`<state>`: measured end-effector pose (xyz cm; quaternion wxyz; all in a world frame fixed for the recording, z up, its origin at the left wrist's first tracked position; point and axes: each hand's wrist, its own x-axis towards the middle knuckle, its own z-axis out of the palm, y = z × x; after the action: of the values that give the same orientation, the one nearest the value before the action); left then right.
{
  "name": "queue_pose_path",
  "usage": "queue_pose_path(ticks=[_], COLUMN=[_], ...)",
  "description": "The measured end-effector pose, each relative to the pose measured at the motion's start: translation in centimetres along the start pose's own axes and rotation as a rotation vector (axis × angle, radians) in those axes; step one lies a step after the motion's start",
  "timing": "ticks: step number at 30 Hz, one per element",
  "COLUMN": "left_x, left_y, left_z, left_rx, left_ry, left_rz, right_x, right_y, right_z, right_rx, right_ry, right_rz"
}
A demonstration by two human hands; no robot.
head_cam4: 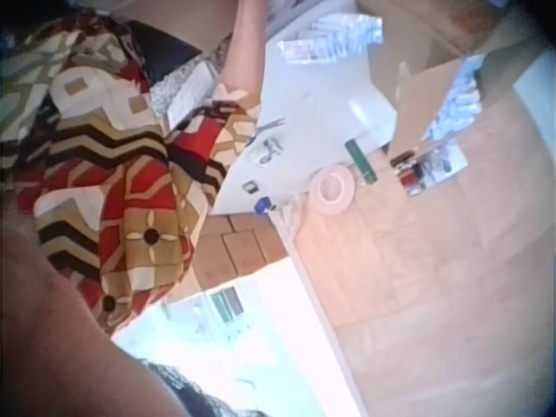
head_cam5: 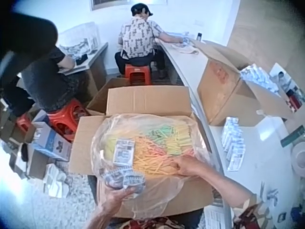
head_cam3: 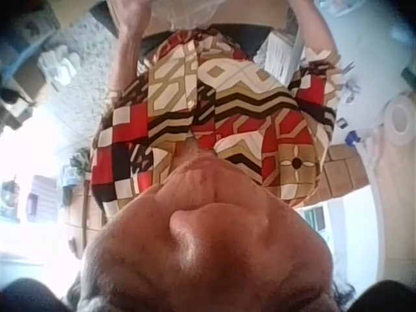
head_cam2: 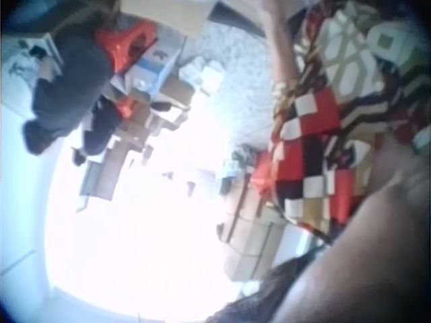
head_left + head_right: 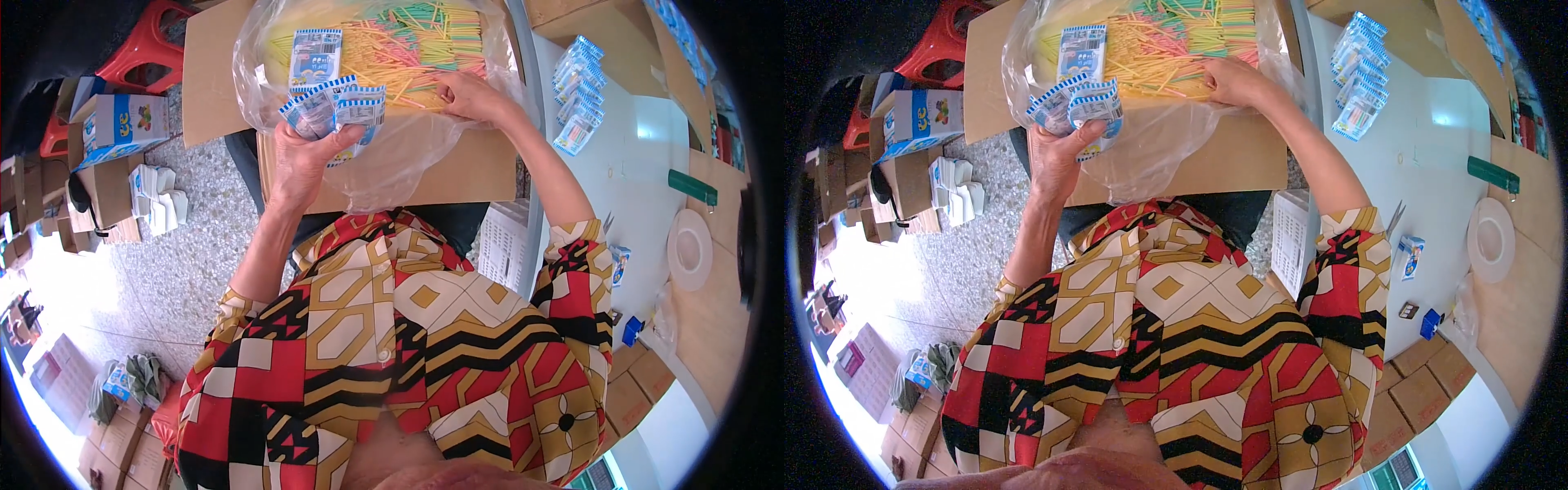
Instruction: Packaging bundles of colorful sticks into plastic bags and placing them into cardboard boxes while adding small packets.
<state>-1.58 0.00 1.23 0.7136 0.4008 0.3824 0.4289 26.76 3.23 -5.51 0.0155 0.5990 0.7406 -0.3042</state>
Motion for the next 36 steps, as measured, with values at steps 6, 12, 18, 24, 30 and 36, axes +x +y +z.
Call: queue_pose_path(ticks=[6, 12, 18, 24, 30, 36], left_x=[0.0, 0.0, 0.0, -0.2, -0.1, 0.9], left_y=[0.0, 0.1, -0.2, -0.1, -0.1, -0.7], left_z=[0.1, 0.3, 0.3, 0.7, 1.7, 2.2], left_rx=[-0.015, -0.035, -0.023, 0.029, 0.069, 0.176], left_ry=[-0.001, 0.001, -0.004, -0.021, -0.090, -0.103], left_rz=[0.011, 0.009, 0.010, -0.003, 0.042, 0.107], right_x=[-0.2, -0.5, -0.8, -1.5, -1.9, -3.2], right_y=[0.0, 0.1, 2.6, 2.2, 1.6, 0.3], right_z=[0.0, -0.5, -0.5, -2.0, -3.4, -5.3], right_rx=[0.113, 0.161, 0.143, 0.315, 0.532, 0.428], right_ry=[0.027, 0.028, 0.070, 0.015, -0.053, 0.120], right_rz=[-0.092, -0.142, -0.107, 0.004, 0.157, 0.031])
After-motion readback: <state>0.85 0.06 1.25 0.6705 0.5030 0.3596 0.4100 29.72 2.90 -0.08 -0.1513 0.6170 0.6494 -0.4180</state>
